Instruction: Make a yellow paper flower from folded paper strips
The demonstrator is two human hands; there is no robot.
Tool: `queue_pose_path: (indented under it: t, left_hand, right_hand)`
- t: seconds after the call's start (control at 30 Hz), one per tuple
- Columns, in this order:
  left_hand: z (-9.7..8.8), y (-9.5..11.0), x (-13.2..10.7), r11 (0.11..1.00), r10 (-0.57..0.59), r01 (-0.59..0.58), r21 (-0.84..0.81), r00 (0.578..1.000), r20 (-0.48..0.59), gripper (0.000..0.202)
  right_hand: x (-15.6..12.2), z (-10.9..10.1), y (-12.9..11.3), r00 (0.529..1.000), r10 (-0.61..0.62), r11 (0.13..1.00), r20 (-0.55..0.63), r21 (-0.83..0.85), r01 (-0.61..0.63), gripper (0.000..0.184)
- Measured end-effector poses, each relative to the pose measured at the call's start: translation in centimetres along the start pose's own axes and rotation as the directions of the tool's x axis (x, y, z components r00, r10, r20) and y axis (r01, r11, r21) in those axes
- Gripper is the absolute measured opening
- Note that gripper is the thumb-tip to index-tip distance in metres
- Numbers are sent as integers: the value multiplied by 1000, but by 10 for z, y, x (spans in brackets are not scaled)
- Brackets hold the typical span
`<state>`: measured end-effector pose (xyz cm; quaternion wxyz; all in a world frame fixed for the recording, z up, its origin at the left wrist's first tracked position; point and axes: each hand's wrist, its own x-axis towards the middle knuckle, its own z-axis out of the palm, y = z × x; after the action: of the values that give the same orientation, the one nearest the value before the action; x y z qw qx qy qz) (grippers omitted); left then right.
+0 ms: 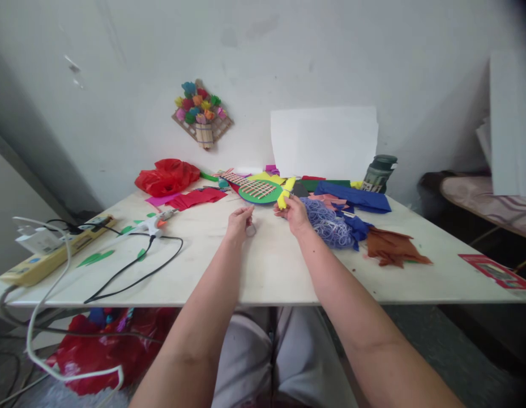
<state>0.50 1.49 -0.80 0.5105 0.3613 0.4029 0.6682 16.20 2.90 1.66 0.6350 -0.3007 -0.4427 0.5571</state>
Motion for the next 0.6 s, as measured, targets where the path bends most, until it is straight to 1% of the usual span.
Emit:
queue_pose_path:
  t: [0.07,0.1,0.13,0.17,0.2,0.23,0.27,0.3,0.33,0.4,0.43,0.47,0.5,0.57,0.6]
  left_hand:
    - [2,0,-1,1000,-12,12,-15,1000,0,28]
    - [3,0,-3,999,-13,14,-30,1000,17,28]
    - [5,1,-5,999,-20,23,-46,998,55,28]
    - [7,1,-8,997,-17,27,-69,990,141,30]
    - [9,1,-11,997,-10,32,-74,961,277,36]
    - [12,1,-14,997,-53,69,-24,905,423,42]
    - [14,1,-17,994,-109,97,50,851,514,46]
    - [15,1,-18,988,-149,102,114,817,557,45]
    - [16,0,-18,983,-167,92,159,813,558,43]
    - [15,-3,-15,982,-117,23,186,851,511,38]
    - [13,-4,-13,980,-62,-34,196,885,462,35]
    - [11,-5,-10,975,-2,-90,205,913,409,33]
    - [9,-6,-8,966,37,-122,227,937,347,32]
    - [5,-7,-4,946,77,-154,284,961,265,32]
    - [4,-8,-3,938,90,-157,308,971,220,36]
  right_hand:
    - [3,-3,0,1000,-5,1000,-13,-26,4,13]
    - [4,-4,0,1000,-16,999,-18,-31,15,14]
    - [5,-6,1,999,-31,999,-25,-34,30,16]
    - [7,-7,1,998,-46,998,-34,-35,45,17]
    - [8,-9,1,997,-61,998,-46,-37,59,18]
    - [10,-10,0,995,-74,997,-64,-40,72,19]
    - [11,-11,0,992,-88,995,-85,-44,85,19]
    - [11,-12,-1,989,-101,994,-106,-47,97,19]
    - [11,-13,-2,986,-110,993,-125,-50,105,18]
    - [11,-13,-3,984,-112,993,-137,-52,106,17]
    - [10,-12,-3,987,-104,994,-124,-50,99,16]
    - [8,-10,-3,991,-90,995,-99,-49,86,16]
    - [7,-8,-2,995,-72,996,-65,-48,69,15]
    - [3,-2,1,1000,-27,998,16,-48,28,13]
    - [1,2,3,999,-2,999,52,-47,5,12]
